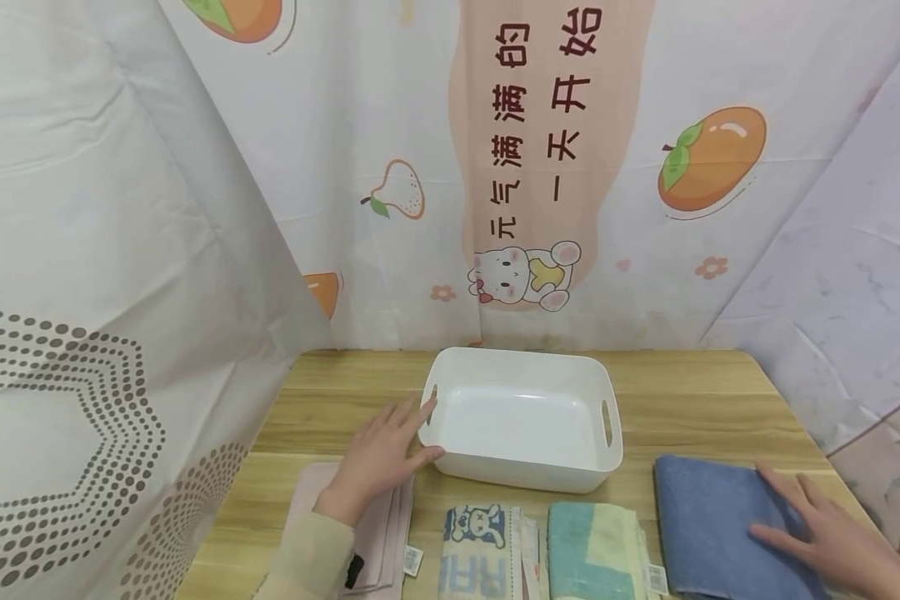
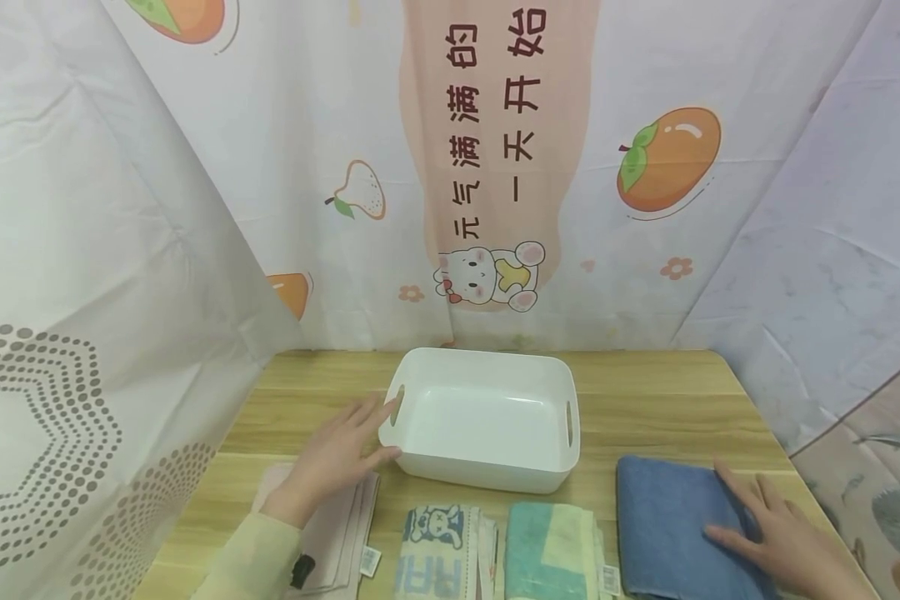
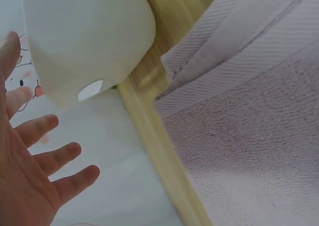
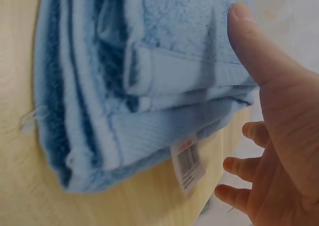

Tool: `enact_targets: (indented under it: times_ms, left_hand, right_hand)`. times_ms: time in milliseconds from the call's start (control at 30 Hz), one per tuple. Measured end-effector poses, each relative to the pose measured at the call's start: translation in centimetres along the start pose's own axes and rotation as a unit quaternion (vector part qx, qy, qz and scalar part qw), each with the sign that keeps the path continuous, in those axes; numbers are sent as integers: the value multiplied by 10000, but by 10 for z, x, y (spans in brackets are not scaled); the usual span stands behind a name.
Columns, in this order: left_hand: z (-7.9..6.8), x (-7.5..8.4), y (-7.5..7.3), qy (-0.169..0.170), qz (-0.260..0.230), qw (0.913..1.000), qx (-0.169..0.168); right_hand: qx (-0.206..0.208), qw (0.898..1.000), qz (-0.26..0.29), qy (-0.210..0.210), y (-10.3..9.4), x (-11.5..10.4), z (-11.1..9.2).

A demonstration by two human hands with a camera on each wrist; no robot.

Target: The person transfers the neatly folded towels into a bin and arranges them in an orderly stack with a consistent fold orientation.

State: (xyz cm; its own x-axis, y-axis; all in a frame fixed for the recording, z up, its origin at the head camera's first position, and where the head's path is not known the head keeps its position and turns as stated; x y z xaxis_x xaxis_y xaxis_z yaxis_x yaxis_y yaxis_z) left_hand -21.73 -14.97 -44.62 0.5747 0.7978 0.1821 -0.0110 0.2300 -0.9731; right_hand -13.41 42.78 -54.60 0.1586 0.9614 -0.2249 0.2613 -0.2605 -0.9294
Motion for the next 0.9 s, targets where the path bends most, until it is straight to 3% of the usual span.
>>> enact_targets:
  times_ms: [167, 433, 700, 900]
  left_hand:
    - [-3, 1, 2, 104, 65, 9998, 146]
    - [-5, -1, 7, 36, 12, 9994, 352]
    - [-6, -3, 11, -172, -227, 9984, 491]
    - [-6, -4, 13, -333, -300, 9978, 490]
  right_hand:
    - [99, 9993, 253, -260, 7, 2, -3]
    - [674, 9925, 470, -905, 13, 1, -8]
    - [-121, 9960, 586, -657, 20, 5, -4]
    - [-128, 9988, 270, -376, 24, 7, -3]
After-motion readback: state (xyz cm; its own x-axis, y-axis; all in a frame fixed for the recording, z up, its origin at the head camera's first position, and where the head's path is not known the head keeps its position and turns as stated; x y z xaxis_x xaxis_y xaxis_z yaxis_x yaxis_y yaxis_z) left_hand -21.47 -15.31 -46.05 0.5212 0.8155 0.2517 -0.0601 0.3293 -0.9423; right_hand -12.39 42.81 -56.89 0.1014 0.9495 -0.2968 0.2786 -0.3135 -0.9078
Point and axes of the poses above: each hand's wrist, its own z-axis towards the middle knuckle, its own y-axis out of the palm, x = y × z, the point moved 6 cm from there along z, towards the middle knuckle, and after that the axes turned 10 degrees about y, right-handed, at the moved point
